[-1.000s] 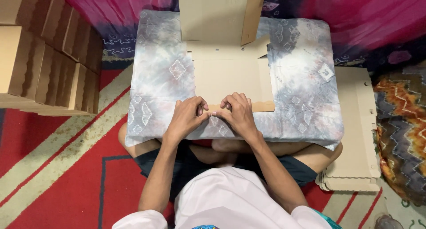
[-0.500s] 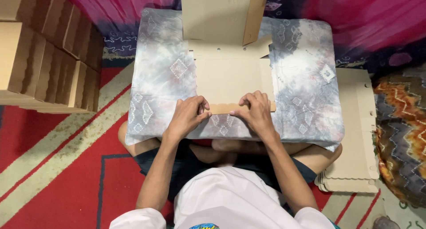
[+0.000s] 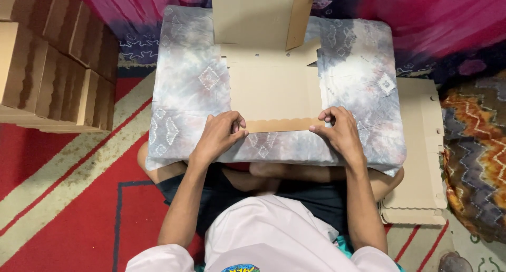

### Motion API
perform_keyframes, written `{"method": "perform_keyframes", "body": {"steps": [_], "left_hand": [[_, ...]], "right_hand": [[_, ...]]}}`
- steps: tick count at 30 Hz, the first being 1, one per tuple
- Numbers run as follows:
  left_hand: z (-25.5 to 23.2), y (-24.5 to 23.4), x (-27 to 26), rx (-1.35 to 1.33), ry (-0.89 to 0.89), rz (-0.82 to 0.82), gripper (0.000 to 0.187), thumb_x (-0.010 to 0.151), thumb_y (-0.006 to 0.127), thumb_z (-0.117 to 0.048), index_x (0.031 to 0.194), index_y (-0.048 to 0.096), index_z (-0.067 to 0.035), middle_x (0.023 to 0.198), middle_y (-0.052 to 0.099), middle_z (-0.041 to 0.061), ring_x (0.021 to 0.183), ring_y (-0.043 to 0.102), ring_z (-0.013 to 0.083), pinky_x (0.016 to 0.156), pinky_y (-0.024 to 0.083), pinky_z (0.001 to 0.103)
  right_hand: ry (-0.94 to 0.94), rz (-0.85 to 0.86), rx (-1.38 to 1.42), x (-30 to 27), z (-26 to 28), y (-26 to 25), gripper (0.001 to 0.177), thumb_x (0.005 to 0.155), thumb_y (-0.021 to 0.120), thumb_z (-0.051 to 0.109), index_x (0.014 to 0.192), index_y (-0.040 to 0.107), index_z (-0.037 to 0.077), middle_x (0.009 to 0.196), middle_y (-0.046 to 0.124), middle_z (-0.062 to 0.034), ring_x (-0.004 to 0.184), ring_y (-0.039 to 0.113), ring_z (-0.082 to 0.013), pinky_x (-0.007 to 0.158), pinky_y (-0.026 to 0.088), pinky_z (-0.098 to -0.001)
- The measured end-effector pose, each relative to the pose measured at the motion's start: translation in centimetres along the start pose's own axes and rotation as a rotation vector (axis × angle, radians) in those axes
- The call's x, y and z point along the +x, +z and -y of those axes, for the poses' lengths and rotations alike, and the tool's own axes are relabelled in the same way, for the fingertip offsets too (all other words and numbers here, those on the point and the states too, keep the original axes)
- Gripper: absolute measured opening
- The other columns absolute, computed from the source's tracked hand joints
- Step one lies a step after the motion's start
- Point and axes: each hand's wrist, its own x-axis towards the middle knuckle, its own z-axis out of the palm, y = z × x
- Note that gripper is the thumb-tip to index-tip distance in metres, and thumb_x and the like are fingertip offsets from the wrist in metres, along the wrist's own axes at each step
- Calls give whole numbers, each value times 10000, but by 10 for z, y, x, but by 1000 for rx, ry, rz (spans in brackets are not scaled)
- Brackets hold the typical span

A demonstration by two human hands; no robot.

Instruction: Folding and assembling a cardboard box from a flat pre-cut sheet.

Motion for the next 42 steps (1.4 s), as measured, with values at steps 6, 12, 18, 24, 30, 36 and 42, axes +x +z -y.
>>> {"method": "perform_keyframes", "body": {"steps": [6,12,18,24,30,36,42], "left_hand": [[1,-5,7,61,70,25,154,876,767,-225,933,690,-104,698,665,74,751,663,275,755,373,358],[14,-11,17,59,198,51,165,865,759,-240,955,685,-123,689,681,80,756,689,276,756,413,360],[42,8,24,18,312,-44,170,814,771,-277,940,690,-195,660,623,-13,712,644,203,707,418,335],[46,9,28,54,345,-46,123,840,744,-287,916,670,-223,672,582,-24,720,623,187,697,420,332],[34,14,10,170,309,-150,126,878,728,-276,952,658,-202,721,531,-30,766,586,204,730,421,344],[33,59,-16,402,312,-567,60,932,717,-237,942,695,-182,754,510,-32,768,543,172,763,428,308],[40,71,-17,440,521,-911,48,822,765,-103,858,738,-120,606,500,-16,554,507,168,675,480,317]], "right_hand": [[-88,69,-24,2,25,-21,413,684,933,295,968,687,124,875,591,-60,942,589,-293,894,465,-421],[-122,33,15,7,8,-11,418,678,939,308,989,703,160,883,595,-41,950,584,-249,901,478,-369],[-231,-139,72,4,4,0,395,685,955,293,981,737,147,795,627,-7,830,597,-209,833,498,-319],[-215,-134,84,11,6,-2,383,670,956,280,964,752,143,779,645,-22,810,603,-224,810,502,-330],[-278,-160,126,7,6,-1,344,725,932,268,980,749,126,784,629,-29,815,603,-241,821,510,-347],[-393,-101,65,7,-3,-10,351,764,904,273,1013,722,107,798,606,-73,823,606,-298,800,522,-417],[-387,-23,30,12,-6,-11,381,772,902,284,1043,701,109,825,590,-70,850,608,-298,822,518,-424]]}}
